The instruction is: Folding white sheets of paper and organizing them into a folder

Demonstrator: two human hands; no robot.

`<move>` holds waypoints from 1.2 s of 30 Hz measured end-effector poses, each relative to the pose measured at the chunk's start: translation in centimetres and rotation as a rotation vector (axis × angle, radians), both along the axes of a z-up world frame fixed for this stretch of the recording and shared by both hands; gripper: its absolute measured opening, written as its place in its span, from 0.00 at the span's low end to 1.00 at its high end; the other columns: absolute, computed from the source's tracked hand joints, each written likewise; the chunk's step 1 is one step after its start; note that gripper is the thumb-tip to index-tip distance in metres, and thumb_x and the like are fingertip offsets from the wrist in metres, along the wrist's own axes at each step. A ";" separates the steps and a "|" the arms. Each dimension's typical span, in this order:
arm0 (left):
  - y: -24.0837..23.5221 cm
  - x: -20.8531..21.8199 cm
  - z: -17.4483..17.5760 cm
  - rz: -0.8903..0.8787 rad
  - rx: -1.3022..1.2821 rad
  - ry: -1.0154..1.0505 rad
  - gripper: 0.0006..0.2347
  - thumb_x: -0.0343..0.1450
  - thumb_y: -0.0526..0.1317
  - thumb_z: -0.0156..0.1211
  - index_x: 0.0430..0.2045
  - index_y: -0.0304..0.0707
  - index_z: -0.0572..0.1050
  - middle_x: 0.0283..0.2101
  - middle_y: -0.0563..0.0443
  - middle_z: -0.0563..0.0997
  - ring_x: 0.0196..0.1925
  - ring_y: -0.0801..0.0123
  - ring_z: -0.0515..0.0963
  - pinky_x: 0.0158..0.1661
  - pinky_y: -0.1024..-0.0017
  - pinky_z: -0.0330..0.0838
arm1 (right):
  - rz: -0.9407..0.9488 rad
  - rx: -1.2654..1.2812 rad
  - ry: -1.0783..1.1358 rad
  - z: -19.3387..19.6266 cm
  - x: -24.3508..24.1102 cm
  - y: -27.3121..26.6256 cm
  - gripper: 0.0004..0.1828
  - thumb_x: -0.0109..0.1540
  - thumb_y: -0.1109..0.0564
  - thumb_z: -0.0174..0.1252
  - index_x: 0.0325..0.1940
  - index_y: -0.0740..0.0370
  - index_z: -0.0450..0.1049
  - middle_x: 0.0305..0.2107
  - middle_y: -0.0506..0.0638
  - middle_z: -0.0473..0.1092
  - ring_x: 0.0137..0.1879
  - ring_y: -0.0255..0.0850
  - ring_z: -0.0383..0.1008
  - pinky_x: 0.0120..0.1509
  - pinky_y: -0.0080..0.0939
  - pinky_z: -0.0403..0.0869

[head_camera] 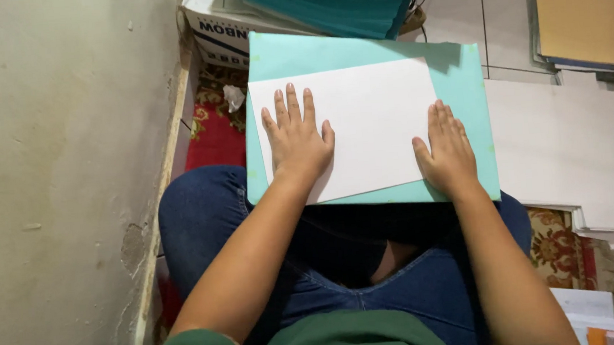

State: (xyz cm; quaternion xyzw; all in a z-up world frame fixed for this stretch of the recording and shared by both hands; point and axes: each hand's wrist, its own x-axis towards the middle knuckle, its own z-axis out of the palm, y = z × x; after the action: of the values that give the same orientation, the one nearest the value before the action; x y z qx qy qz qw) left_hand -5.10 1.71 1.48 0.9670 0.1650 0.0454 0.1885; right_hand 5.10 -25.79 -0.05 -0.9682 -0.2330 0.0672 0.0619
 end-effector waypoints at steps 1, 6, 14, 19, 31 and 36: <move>0.0 0.1 0.1 -0.005 0.014 0.009 0.28 0.76 0.50 0.39 0.72 0.34 0.54 0.76 0.27 0.48 0.79 0.41 0.40 0.68 0.35 0.27 | -0.010 -0.020 0.024 0.0 -0.7 -0.5 0.44 0.69 0.33 0.30 0.82 0.64 0.41 0.79 0.58 0.38 0.83 0.49 0.34 0.84 0.50 0.34; -0.1 0.2 0.0 -0.007 0.020 0.026 0.29 0.77 0.50 0.38 0.73 0.34 0.53 0.76 0.28 0.46 0.79 0.42 0.39 0.68 0.35 0.26 | 0.038 -0.021 0.041 -0.3 1.0 -0.7 0.44 0.69 0.33 0.31 0.82 0.64 0.40 0.79 0.58 0.36 0.83 0.51 0.33 0.84 0.53 0.32; -0.2 0.3 0.6 0.001 0.015 0.051 0.29 0.77 0.50 0.37 0.73 0.35 0.52 0.76 0.28 0.45 0.79 0.41 0.38 0.68 0.35 0.25 | 0.174 -0.002 -0.078 -2.0 6.6 3.7 0.44 0.70 0.34 0.33 0.81 0.68 0.45 0.78 0.62 0.40 0.83 0.54 0.32 0.83 0.58 0.31; -0.3 1.0 0.3 0.011 0.023 0.081 0.30 0.76 0.52 0.36 0.73 0.36 0.51 0.76 0.27 0.45 0.79 0.39 0.37 0.67 0.32 0.25 | 0.335 0.075 -0.101 -2.6 4.9 11.2 0.44 0.69 0.36 0.40 0.79 0.72 0.50 0.75 0.67 0.48 0.81 0.56 0.44 0.81 0.61 0.40; 3.5 9.3 -4.4 -0.039 0.147 -0.097 0.23 0.78 0.46 0.38 0.71 0.47 0.61 0.75 0.37 0.56 0.78 0.43 0.49 0.66 0.31 0.39 | 0.346 0.120 -0.119 -4.0 3.8 16.0 0.38 0.69 0.39 0.37 0.81 0.57 0.50 0.77 0.53 0.47 0.83 0.44 0.42 0.83 0.51 0.39; 6.1 9.2 -4.0 0.011 0.154 -0.106 0.24 0.78 0.48 0.36 0.71 0.42 0.61 0.75 0.37 0.57 0.78 0.44 0.50 0.68 0.35 0.39 | 0.277 0.163 -0.047 -1.8 2.9 15.9 0.40 0.70 0.35 0.34 0.80 0.60 0.51 0.77 0.55 0.47 0.83 0.45 0.41 0.82 0.51 0.36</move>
State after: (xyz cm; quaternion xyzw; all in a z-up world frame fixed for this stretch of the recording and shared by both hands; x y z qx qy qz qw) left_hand 4.14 7.78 -2.49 0.9740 0.1560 0.1103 0.1217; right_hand 8.01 -9.87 -1.81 -0.9199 -0.3701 0.0334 0.1250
